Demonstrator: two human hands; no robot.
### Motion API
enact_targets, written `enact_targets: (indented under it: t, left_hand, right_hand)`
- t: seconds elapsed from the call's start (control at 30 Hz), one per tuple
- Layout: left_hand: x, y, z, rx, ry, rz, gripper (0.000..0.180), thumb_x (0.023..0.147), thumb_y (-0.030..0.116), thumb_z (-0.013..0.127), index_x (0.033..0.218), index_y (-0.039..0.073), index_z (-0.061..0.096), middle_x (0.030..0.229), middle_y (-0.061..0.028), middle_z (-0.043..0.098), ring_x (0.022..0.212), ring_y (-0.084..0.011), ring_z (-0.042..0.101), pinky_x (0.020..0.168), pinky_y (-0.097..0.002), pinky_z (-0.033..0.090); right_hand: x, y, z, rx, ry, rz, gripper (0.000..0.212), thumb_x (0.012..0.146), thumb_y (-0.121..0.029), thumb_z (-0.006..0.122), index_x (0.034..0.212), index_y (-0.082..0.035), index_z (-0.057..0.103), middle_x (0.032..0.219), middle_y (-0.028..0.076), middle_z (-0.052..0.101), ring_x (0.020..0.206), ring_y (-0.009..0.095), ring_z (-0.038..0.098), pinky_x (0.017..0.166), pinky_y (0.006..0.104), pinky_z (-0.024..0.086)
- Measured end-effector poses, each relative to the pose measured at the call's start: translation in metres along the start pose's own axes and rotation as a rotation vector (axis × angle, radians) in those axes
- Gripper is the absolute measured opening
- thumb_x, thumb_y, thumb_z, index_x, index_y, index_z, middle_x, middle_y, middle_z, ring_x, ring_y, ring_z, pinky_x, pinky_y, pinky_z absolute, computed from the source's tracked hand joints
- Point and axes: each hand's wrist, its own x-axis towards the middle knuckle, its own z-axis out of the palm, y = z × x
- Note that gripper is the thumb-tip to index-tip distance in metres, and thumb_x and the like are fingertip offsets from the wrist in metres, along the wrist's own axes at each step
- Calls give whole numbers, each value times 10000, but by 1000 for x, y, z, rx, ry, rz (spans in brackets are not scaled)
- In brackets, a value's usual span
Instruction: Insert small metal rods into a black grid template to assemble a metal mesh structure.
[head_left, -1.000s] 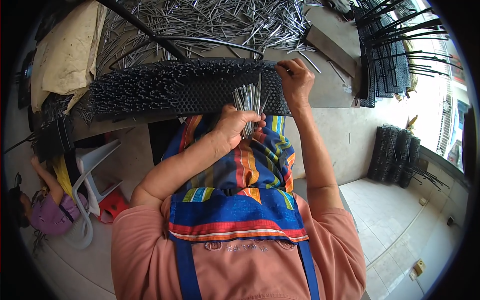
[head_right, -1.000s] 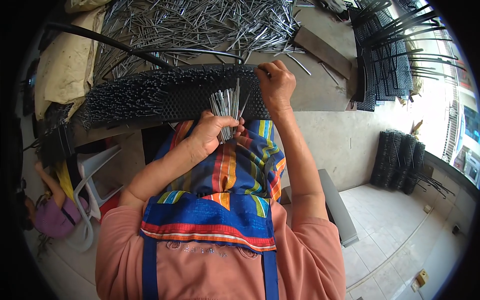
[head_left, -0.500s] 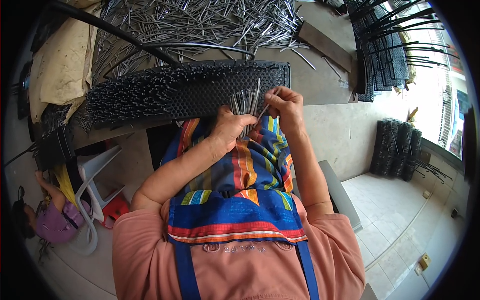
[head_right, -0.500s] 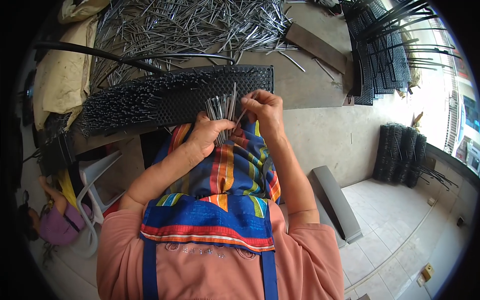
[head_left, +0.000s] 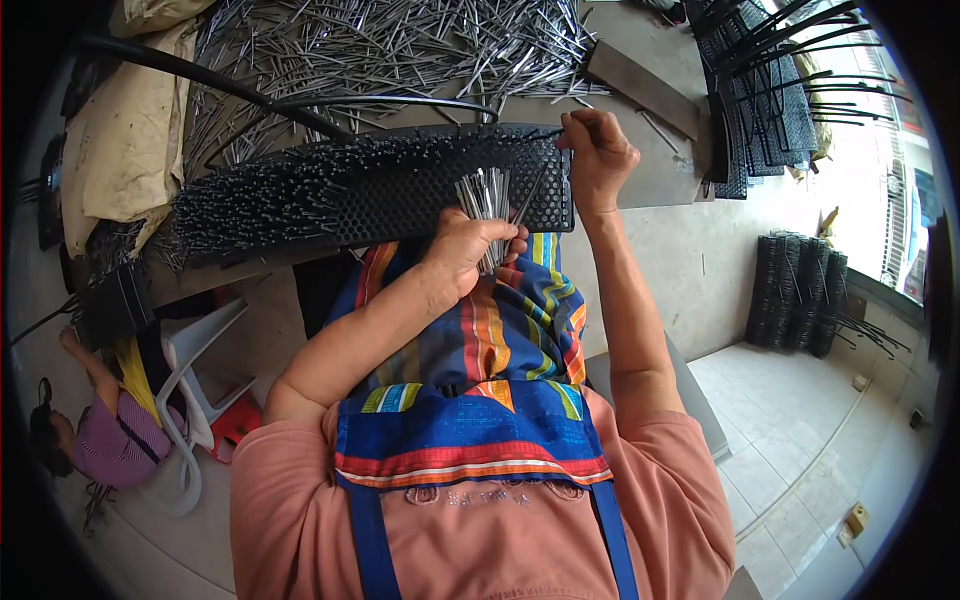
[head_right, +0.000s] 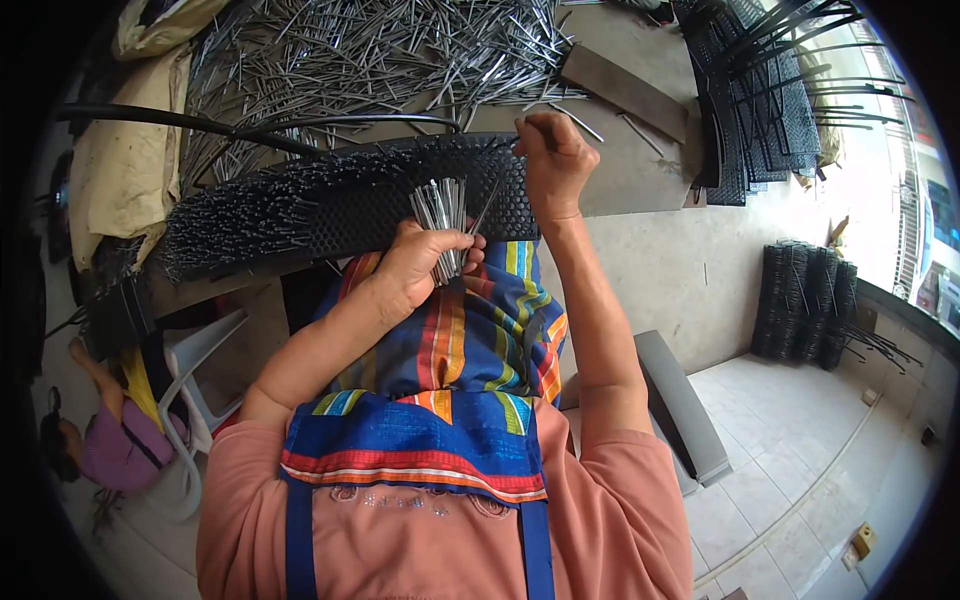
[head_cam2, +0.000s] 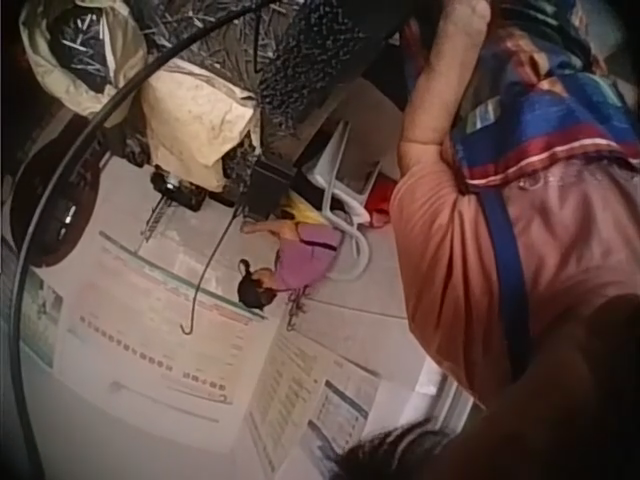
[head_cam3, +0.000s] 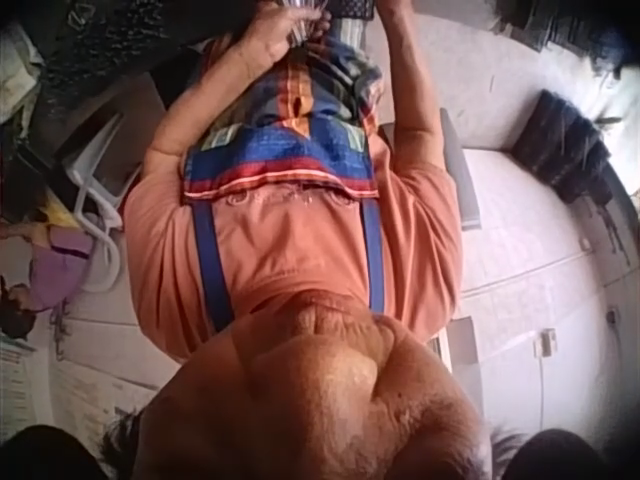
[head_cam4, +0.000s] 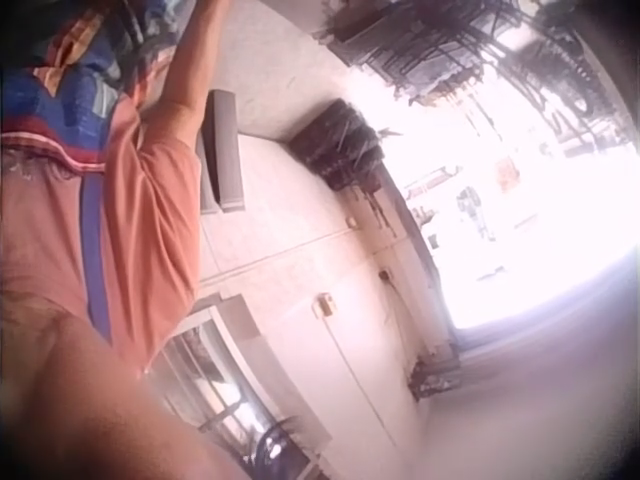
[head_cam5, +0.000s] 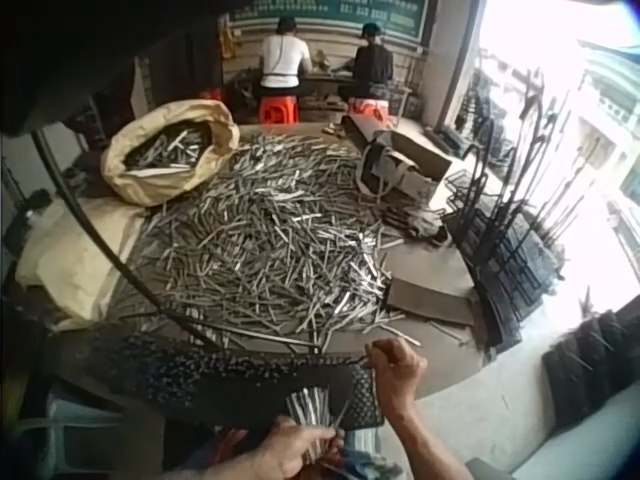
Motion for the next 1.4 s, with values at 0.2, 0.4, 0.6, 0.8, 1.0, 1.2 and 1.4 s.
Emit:
enact_targets:
  t: [0.2,0.4,0.6,0.8,1.0,1.2,1.4]
  left_hand:
    - [1,-5,3,28,29,13,86,796,-21,648,871,-51,675,788,-141,692,653,-210,675,499,-348,571]
    - [6,-6,-3,2,8,3,142,800,-55,631,936,-85,662,881,-171,703,695,-240,693,615,-358,602]
    - [-9,-1,16,92,-52,176,181,750,-83,630,912,-16,675,755,-132,688,601,-217,684,489,-316,555]
    - [-11,-5,4,298,-123,12,223,766,-78,615,979,-19,645,791,-144,697,605,-240,698,530,-347,595]
    - [-8,-6,5,80,64,126,78,782,-50,644,860,-50,640,720,-138,672,564,-210,665,463,-330,570]
    - [-6,-4,8,139,61,144,45,780,-62,648,824,-56,654,737,-143,683,578,-205,669,463,-325,572]
    - [-8,-5,0,148,57,111,56,786,-51,652,841,-53,660,772,-148,694,615,-209,685,518,-315,578]
  right_hand:
    - [-8,15,-4,-535,-111,-278,144,820,-88,734,961,-60,724,830,71,689,640,176,665,586,280,500]
    - [-27,-2,-16,-526,-47,-273,157,827,-178,718,927,-58,721,851,70,670,678,259,648,627,369,498]
    - [-60,-28,-33,280,-506,742,107,830,-102,713,835,3,691,614,2,572,495,51,457,445,209,314]
    - [-54,-20,-41,501,-524,812,117,869,-91,688,786,-16,652,613,9,577,477,75,479,457,228,359]
    - [-36,-11,-42,418,22,385,81,900,-66,655,891,14,671,712,36,622,558,98,551,529,218,430]
    - [-7,8,-31,294,26,123,57,890,22,641,923,39,685,733,32,623,688,102,627,628,230,502]
    - [-2,22,-23,39,-97,-91,132,773,69,696,897,22,693,759,56,639,639,103,623,588,226,480]
